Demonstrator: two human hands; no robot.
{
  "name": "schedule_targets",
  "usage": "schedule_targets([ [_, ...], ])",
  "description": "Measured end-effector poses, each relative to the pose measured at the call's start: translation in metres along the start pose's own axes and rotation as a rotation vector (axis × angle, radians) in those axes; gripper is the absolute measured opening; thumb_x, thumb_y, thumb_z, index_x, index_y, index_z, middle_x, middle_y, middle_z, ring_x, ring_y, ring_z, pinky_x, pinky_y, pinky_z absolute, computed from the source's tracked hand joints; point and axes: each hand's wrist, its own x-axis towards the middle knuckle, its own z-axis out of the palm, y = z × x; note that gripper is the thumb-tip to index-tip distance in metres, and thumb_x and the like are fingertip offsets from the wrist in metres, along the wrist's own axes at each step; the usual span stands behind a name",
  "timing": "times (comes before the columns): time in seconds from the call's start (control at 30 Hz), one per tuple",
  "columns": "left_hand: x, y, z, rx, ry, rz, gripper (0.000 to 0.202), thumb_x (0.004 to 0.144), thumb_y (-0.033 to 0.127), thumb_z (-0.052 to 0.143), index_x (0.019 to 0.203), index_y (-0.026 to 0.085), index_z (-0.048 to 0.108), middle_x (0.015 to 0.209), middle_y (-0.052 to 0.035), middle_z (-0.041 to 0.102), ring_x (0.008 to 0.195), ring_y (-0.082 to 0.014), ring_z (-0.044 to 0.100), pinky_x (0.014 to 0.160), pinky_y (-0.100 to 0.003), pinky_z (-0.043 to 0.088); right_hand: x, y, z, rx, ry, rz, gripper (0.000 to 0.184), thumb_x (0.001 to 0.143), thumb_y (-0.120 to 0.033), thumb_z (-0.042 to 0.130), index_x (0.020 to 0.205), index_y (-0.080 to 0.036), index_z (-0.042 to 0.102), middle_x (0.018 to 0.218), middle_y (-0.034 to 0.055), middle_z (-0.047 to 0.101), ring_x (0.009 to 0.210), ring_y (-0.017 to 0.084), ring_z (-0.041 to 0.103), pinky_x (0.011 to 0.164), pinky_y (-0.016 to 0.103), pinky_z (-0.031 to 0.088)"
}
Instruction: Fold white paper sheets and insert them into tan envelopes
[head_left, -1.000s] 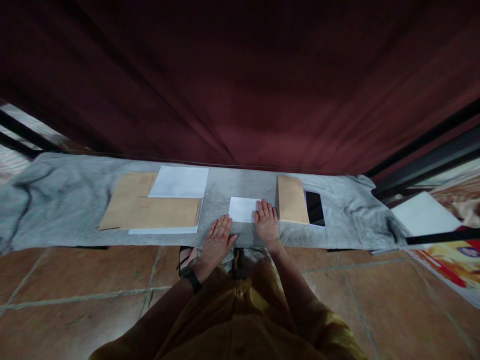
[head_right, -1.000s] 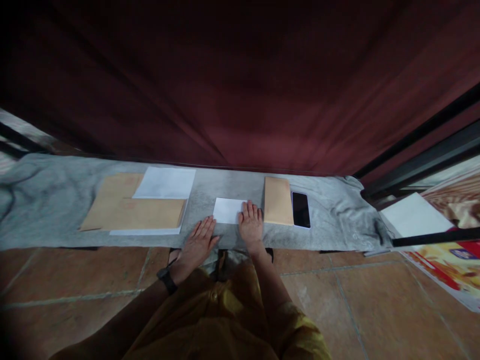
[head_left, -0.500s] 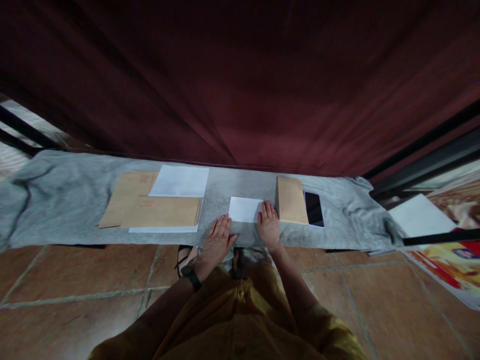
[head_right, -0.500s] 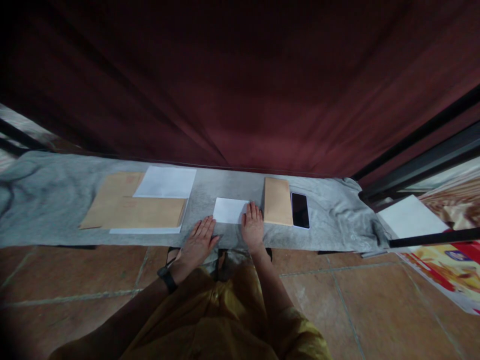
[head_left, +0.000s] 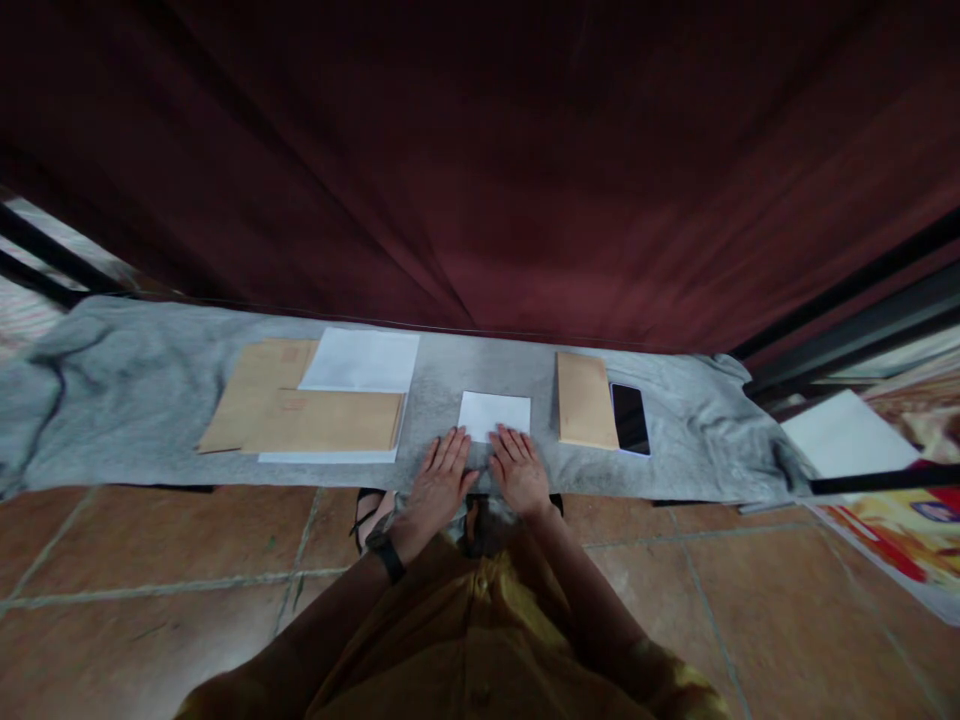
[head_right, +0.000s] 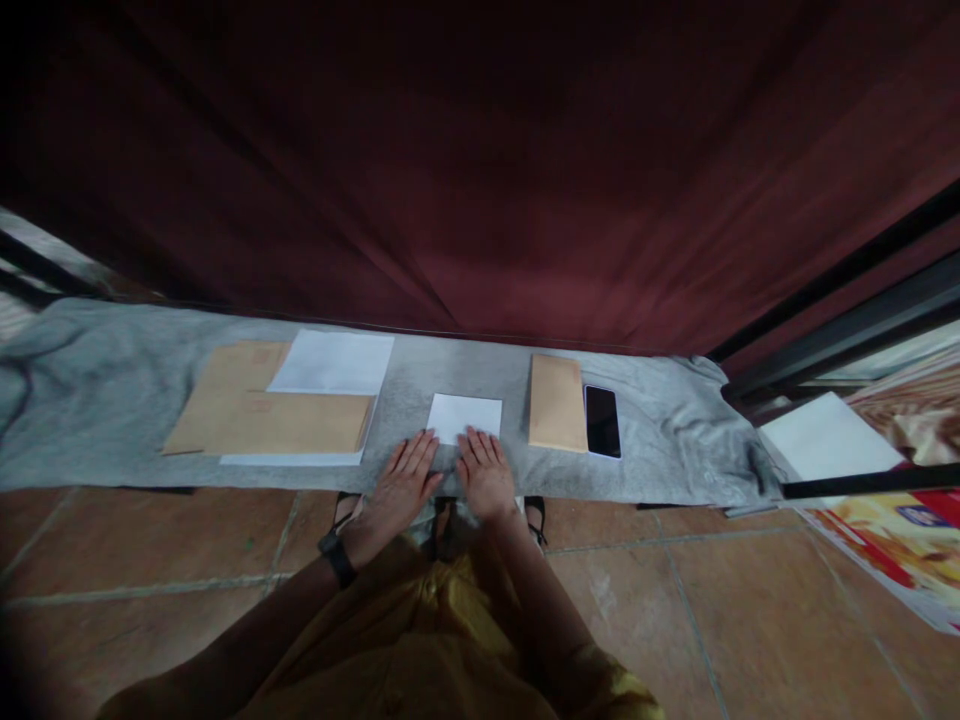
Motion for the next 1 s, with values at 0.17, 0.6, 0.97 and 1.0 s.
schedule_targets([
  [0.17,0.0,0.005,0.002,0.008,-0.023,0.027,0.057,0.103,0.038,0.041,0.153,0.012,0.044,0.16,-0.0137,0.041,0.153,-0.0271,0.031,0.126,-0.05,0.025,-0.005,0.002,-0.002,-0.02,-0.032,-0.009,0.045,0.107,-0.032,0.041,0.15,-0.02,0.051,0.16,0.0076,0.044,0.149,0.024,0.04,0.124,0.045,0.027],
  [0.6,-0.001,0.003,-0.003,-0.016,-0.022,0.002,0.056,0.103,0.04,0.04,0.15,0.01,0.049,0.156,-0.0168,0.047,0.149,-0.0281,0.04,0.124,-0.05,0.03,-0.024,0.019,-0.008,0.019,0.042,0.047,0.048,0.105,-0.029,0.044,0.152,-0.02,0.049,0.157,0.0101,0.048,0.145,0.027,0.044,0.122,0.049,0.032],
  [0.97,0.002,0.004,-0.003,-0.035,-0.023,-0.015,0.054,0.103,0.037,0.037,0.147,0.01,0.052,0.154,-0.017,0.05,0.147,-0.029,0.042,0.123,-0.05,0.031,0.0,0.026,-0.001,0.104,0.175,0.322,0.047,0.101,-0.025,0.042,0.146,-0.013,0.052,0.142,0.0187,0.059,0.125,0.032,0.056,0.107,0.05,0.042],
  [1.0,0.002,0.004,-0.002,-0.034,-0.022,-0.015,0.054,0.103,0.037,0.037,0.147,0.01,0.052,0.154,-0.017,0.05,0.147,-0.029,0.042,0.122,-0.05,0.031,0.006,0.026,0.0,0.105,0.186,0.353,0.047,0.101,-0.024,0.043,0.144,-0.012,0.053,0.137,0.0195,0.062,0.121,0.032,0.058,0.104,0.05,0.044],
])
